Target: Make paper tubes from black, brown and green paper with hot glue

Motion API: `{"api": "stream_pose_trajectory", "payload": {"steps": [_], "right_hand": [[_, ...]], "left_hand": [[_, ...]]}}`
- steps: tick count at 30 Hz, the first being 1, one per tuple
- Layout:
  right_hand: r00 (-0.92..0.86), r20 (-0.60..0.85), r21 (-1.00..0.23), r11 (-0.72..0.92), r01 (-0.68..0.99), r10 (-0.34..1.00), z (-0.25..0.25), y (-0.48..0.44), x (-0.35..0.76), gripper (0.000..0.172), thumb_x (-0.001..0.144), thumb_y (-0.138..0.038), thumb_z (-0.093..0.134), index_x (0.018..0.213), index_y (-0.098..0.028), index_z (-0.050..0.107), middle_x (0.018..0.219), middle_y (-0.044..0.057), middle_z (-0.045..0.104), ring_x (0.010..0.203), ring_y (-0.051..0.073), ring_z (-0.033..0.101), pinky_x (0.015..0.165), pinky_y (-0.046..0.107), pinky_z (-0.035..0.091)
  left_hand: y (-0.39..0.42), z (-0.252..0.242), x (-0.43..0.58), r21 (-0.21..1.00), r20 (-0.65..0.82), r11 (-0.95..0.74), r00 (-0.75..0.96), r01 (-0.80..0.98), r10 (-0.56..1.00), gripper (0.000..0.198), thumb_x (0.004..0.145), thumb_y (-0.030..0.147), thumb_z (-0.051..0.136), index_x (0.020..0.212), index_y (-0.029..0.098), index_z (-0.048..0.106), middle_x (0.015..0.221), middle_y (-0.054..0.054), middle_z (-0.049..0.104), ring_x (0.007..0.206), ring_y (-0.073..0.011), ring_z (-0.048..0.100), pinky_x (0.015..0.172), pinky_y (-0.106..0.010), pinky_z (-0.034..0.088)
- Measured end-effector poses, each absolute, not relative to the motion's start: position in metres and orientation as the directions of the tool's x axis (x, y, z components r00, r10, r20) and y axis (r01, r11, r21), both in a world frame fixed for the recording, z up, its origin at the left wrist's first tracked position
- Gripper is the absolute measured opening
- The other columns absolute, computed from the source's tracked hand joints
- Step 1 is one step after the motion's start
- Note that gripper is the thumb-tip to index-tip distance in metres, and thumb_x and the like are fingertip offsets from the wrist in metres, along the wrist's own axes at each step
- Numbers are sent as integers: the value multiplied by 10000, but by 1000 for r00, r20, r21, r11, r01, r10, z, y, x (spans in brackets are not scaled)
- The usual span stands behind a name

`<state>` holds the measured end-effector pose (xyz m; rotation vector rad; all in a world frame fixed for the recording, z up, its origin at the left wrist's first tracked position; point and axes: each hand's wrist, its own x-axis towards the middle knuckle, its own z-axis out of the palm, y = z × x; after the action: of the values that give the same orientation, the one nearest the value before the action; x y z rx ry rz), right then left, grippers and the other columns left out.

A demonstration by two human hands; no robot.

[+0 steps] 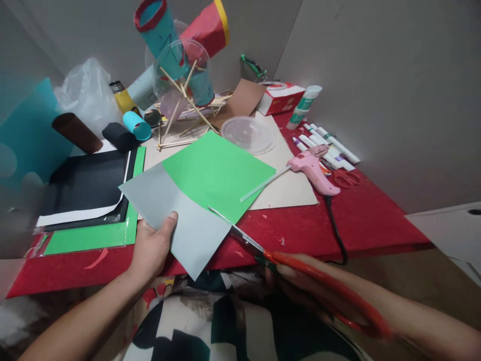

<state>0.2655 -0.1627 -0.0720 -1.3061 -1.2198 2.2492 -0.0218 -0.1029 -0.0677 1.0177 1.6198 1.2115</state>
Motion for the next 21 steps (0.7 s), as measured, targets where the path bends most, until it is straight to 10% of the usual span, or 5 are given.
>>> {"api": "stream_pose_trajectory", "payload": {"steps": [21], "right_hand": [[-577, -516, -803, -592, 68, 634, -75, -158, 249, 439, 910, -600, 497, 868, -172, 585, 507, -73, 414, 389, 45, 298, 351, 172, 216]], "left_hand": [[-108, -65, -15, 978, -173, 199, -287, 63, 942, 310, 745, 381, 744, 950, 150, 714, 976, -60, 758, 862, -197, 682, 764, -269, 531]]}}
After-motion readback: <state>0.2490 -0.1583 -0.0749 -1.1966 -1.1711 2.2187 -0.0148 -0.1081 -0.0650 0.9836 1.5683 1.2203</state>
